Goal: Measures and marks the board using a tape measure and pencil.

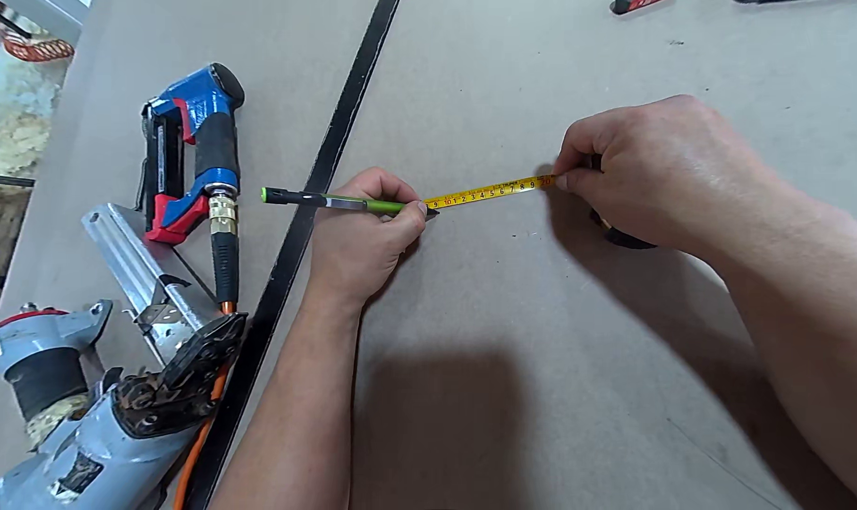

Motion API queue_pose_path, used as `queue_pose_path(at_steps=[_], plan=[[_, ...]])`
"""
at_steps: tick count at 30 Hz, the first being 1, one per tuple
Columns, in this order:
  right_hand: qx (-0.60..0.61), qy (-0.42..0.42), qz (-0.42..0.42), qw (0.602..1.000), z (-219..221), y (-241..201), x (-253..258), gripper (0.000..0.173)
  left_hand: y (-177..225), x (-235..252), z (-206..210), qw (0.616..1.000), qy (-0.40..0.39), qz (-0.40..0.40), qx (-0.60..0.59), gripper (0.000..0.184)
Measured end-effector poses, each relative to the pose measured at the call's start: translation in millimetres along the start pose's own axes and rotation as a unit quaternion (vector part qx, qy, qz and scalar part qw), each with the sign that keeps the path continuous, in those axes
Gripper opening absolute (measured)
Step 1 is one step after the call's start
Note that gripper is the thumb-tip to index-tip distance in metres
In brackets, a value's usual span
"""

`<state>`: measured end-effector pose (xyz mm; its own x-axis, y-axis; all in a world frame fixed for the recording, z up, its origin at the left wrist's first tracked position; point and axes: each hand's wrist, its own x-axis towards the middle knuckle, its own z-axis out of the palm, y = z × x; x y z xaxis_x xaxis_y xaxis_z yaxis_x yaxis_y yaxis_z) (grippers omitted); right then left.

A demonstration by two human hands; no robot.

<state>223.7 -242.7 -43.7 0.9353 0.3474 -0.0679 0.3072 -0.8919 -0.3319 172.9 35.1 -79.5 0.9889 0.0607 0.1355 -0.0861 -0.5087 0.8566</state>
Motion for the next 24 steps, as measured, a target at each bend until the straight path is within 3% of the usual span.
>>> queue_pose_path(at_steps=[16, 20, 22, 24], plan=[[-0.003, -0.002, -0.002, 1.000, -2, -1, -2, 0.009, -1, 0, 1, 1.000, 0.007, 0.009, -0.010, 0.005], [-0.009, -0.002, 0.004, 1.000, -3, -3, 1, 0.010, -10, 0, -1, 0.981, 0.121, 0.099, -0.113, 0.004], [0.000, 0.007, 0.009, 1.000, 1, -3, -5, 0.009, -12, -4, -1, 0.968, 0.200, 0.121, -0.090, 0.014], [0.030, 0.018, 0.026, 0.999, 4, -5, -28, 0.008, -8, -20, -5, 0.971, 0.227, 0.076, -0.008, 0.030]])
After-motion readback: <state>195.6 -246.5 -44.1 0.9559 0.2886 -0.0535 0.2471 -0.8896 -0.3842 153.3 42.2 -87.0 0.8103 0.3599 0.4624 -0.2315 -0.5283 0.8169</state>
